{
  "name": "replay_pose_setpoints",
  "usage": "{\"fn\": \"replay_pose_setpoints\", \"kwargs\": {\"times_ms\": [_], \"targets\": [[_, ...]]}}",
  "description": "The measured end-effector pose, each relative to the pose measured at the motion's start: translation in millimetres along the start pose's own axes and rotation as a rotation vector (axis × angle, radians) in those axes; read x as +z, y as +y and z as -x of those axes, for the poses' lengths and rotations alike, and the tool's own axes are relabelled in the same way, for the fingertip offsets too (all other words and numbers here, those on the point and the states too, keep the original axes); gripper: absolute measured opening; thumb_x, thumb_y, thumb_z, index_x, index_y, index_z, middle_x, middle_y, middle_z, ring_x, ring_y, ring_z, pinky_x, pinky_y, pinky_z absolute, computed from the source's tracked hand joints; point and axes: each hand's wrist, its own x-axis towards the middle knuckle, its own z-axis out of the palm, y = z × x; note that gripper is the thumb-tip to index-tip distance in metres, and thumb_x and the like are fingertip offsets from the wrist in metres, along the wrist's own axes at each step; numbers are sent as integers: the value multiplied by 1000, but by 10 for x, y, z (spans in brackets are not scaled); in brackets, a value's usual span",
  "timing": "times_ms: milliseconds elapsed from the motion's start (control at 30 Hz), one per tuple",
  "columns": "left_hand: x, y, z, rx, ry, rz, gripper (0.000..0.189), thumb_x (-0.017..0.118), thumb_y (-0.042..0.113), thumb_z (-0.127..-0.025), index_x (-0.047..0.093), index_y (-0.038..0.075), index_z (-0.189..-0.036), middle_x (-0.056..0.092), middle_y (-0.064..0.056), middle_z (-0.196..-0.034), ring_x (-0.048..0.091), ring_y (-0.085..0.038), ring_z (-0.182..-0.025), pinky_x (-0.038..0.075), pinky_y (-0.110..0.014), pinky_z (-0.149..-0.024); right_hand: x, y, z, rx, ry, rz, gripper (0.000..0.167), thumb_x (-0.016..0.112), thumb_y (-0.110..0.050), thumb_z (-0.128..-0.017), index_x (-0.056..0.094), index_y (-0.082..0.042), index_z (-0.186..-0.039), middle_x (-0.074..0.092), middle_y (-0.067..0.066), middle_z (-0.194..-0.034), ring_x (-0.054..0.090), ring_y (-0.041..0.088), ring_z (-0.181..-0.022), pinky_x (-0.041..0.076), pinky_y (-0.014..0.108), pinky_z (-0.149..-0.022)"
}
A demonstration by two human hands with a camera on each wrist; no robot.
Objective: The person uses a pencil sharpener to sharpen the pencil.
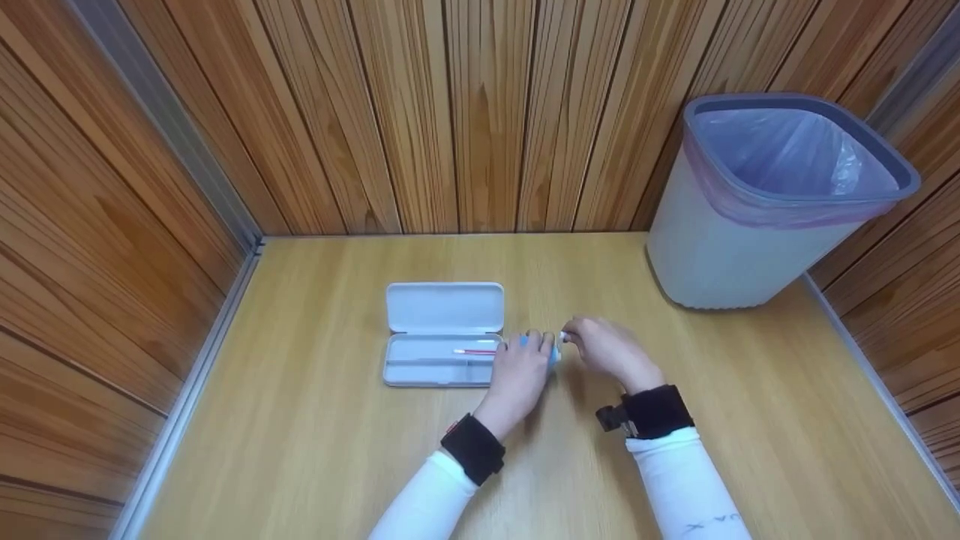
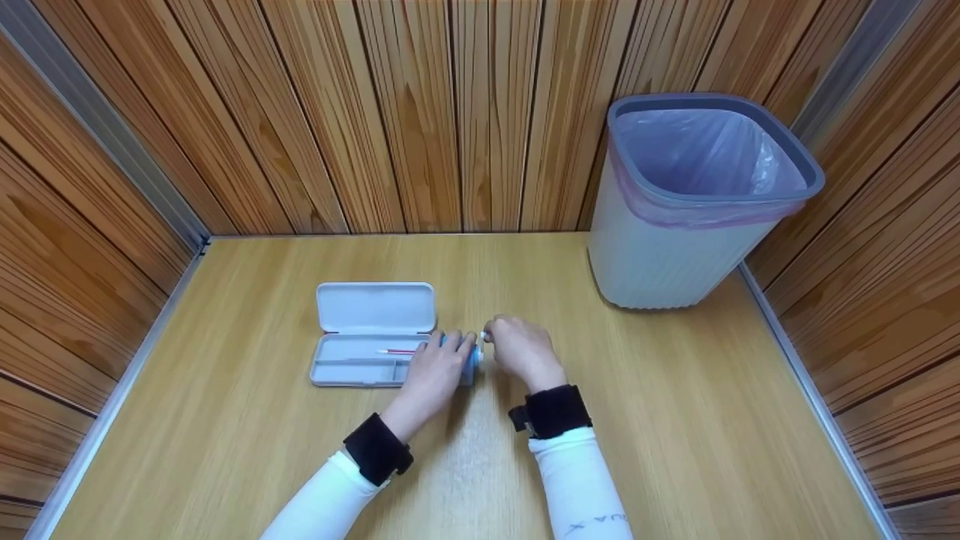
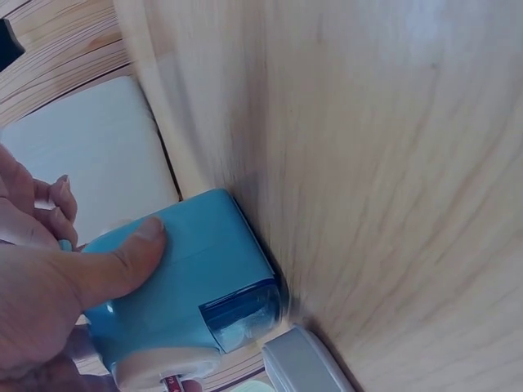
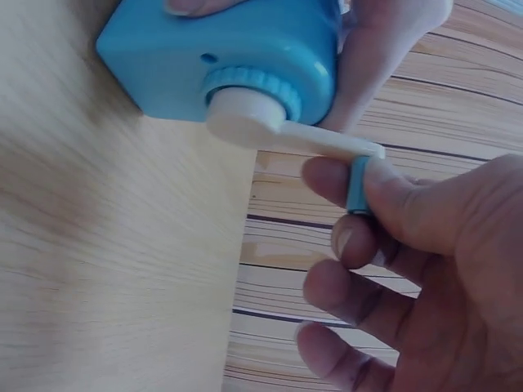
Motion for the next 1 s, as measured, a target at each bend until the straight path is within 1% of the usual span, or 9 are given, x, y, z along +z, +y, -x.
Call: {"fn": "replay_pose_setpoints", "kwargs": {"times_ms": [133, 367, 533, 667, 767, 900, 1000], "targets": [[0, 6, -1, 1, -7, -1, 37, 58, 19, -97, 60, 16, -134, 61, -4, -117, 59, -27, -102, 51, -39, -75, 0, 16, -27, 21, -8, -21, 21, 56, -12, -99, 71, -4, -112, 70, 11, -104, 66, 30, -98, 52, 46, -85], [-25, 9, -8, 6, -32, 2, 41, 60, 17, -95, 59, 17, -137, 61, -6, -122, 59, -28, -107, 52, -42, -80, -35, 29, -64, 68, -53, -29, 23, 55, -13, -100, 70, -5, -115, 70, 12, -107, 65, 32, -100, 52, 47, -86], [-31, 5, 4, 18, -14, -9, 42, 62, 17, -94, 59, 17, -135, 61, -6, -120, 59, -28, -106, 52, -42, -80, -16, 48, -106, 73, -72, -18, 26, 53, -12, -101, 68, -4, -120, 68, 15, -113, 64, 34, -105, 50, 49, -89], [-25, -12, 7, 19, 3, -4, 42, 65, 19, -93, 60, 17, -135, 62, -5, -119, 60, -29, -104, 52, -43, -81, -25, 39, -138, 48, -75, 9, 24, 54, -10, -100, 69, -4, -118, 69, 14, -110, 65, 31, -99, 52, 47, -85], [-18, -27, 3, 18, 6, 10, 41, 64, 20, -94, 60, 17, -135, 63, -5, -119, 60, -29, -105, 52, -45, -82, -34, 30, -159, 48, -85, 20, 24, 54, -9, -99, 69, -5, -117, 69, 13, -109, 65, 29, -95, 53, 45, -82], [-14, -37, 4, 16, 2, 22, 40, 61, 19, -95, 60, 18, -135, 63, -6, -118, 60, -30, -105, 51, -46, -82, -31, 33, -185, 90, -103, 5, 26, 54, -10, -100, 68, -6, -121, 68, 14, -113, 65, 32, -101, 52, 47, -87], [-8, -31, 12, 7, 9, 23, 39, 61, 21, -95, 61, 19, -134, 64, -5, -116, 61, -29, -102, 50, -45, -81, -8, 45, -215, 105, -102, -6, 27, 54, -11, -100, 68, -6, -123, 67, 16, -117, 63, 34, -107, 50, 49, -90]]}}
